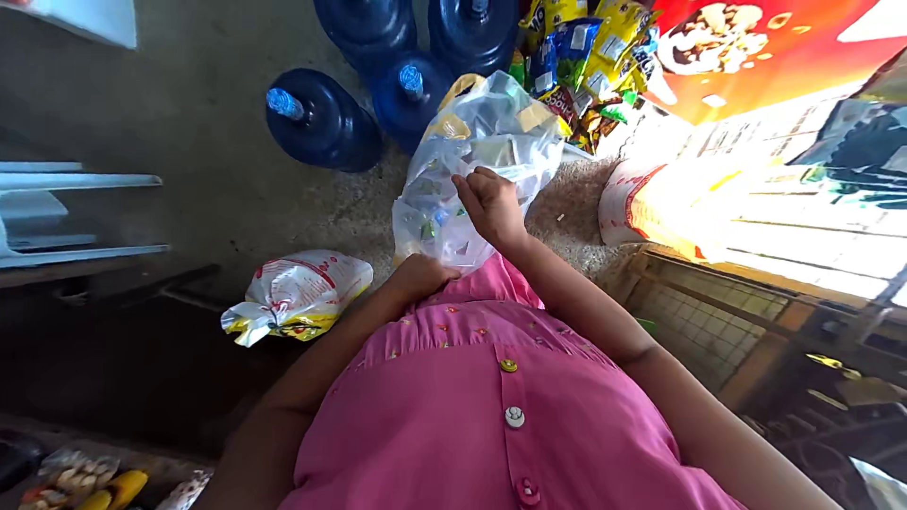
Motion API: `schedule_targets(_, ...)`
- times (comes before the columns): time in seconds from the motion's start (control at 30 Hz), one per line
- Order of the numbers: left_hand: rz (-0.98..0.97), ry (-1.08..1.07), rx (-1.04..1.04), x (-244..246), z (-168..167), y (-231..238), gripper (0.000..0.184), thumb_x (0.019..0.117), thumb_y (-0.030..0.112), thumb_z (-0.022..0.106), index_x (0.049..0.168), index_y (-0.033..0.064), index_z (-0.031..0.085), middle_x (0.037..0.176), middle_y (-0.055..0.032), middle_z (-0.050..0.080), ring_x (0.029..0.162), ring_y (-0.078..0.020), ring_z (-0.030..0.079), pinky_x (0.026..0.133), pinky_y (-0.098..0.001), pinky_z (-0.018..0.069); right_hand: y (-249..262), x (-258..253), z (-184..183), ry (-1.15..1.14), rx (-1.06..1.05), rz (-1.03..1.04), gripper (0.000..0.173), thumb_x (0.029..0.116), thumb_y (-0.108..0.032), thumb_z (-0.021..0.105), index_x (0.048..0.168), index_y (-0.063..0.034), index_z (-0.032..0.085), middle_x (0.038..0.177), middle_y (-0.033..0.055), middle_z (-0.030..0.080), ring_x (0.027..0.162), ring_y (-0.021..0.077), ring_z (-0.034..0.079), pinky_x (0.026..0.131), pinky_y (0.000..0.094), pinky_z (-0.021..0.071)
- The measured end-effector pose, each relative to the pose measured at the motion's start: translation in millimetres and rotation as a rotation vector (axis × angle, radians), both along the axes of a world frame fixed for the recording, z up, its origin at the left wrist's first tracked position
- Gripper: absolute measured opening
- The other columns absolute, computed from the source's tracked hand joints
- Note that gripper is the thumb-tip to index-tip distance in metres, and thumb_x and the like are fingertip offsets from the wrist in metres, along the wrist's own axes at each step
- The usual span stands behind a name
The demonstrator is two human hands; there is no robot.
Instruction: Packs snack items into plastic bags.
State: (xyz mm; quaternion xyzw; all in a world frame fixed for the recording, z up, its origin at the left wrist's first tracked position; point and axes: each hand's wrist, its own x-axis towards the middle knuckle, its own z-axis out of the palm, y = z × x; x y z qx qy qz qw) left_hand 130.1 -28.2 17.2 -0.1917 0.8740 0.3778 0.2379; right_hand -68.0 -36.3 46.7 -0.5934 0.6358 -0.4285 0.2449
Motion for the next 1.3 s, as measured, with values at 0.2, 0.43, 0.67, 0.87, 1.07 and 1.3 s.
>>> schedule_targets(0.2, 0.189, 0.021, -0.003, 20.3, -11.5, 17.3, 0.025, 0.0982, 0.016, 0.063, 0.087, -0.0038, 0.073, 0.088, -0.0225, 0.072, 0.088, -0.0418, 0.071, 0.08, -0.0616, 0.0545, 3.5, 8.3, 47.5, 0.009, -0.204, -0.004, 0.038, 0.1005, -0.009, 0.061, 0.064, 0.0007, 0.057, 0.065, 0.0115, 0.053, 0.057, 0.0182, 0.053, 0.051, 0.03, 0.0436)
schedule_targets(0.43, 0.247, 0.148, -0.032, 35.4, -19.7, 28.2, 0.015, 0.0927, 0.008, 0.066, 0.083, -0.0025, 0.073, 0.083, -0.0221, 0.071, 0.082, -0.0422, 0.071, 0.074, -0.063, 0.055, 14.9, -19.1, 91.3, 0.041, -0.153, -0.047, 0.032, 0.0993, -0.007, 0.061, 0.069, 0.0039, 0.063, 0.07, 0.0121, 0.058, 0.065, 0.0157, 0.056, 0.059, 0.0277, 0.0463)
schedule_targets(0.67, 0.203, 0.148, -0.006, 15.7, 3.0, 13.5, 0.02, 0.0987, 0.008, 0.058, 0.096, -0.0052, 0.073, 0.096, -0.0243, 0.071, 0.089, -0.0449, 0.07, 0.078, -0.0661, 0.0518, 26.3, -70.5, 115.8, -0.179, -0.006, -0.196, 0.032, 0.1064, -0.018, 0.051, 0.077, -0.0082, 0.059, 0.064, -0.0097, 0.052, 0.055, -0.0021, 0.049, 0.055, 0.0203, 0.0455)
schedule_targets(0.87, 0.645, -0.158, 0.208, 7.0, 48.6, 16.1, 0.048, 0.0915, 0.024, 0.076, 0.123, -0.0106, 0.065, 0.122, -0.03, 0.066, 0.12, -0.043, 0.062, 0.106, -0.0586, 0.0433, 27.8, 10.2, 102.7, 0.124, -0.04, 0.021, 0.034, 0.1, -0.013, 0.061, 0.07, 0.0015, 0.062, 0.071, 0.0131, 0.061, 0.061, 0.0211, 0.06, 0.053, 0.0356, 0.0483)
schedule_targets(1.07, 0.824, 0.156, -0.032, 21.7, -9.8, 40.3, 0.032, 0.0982, 0.016, 0.063, 0.11, -0.0144, 0.067, 0.109, -0.0333, 0.068, 0.108, -0.0453, 0.065, 0.099, -0.0602, 0.0469, 46.9, 37.7, 39.3, 0.135, 0.161, 0.528, 0.028, 0.1004, -0.029, 0.065, 0.103, -0.0015, 0.072, 0.112, 0.0153, 0.071, 0.101, 0.0307, 0.07, 0.084, 0.0499, 0.0557)
schedule_targets(1.3, 0.798, 0.386, -0.083, 37.8, -42.7, 40.3, 0.047, 0.1051, 0.024, 0.041, 0.102, -0.0155, 0.067, 0.098, -0.0339, 0.069, 0.099, -0.0473, 0.07, 0.093, -0.0612, 0.0516, 65.8, -71.0, -28.6, 0.451, 0.611, 0.298, 0.081, 0.0817, -0.029, 0.086, 0.153, -0.0201, 0.05, 0.145, 0.023, 0.057, 0.136, 0.0523, 0.047, 0.115, 0.0787, 0.0182)
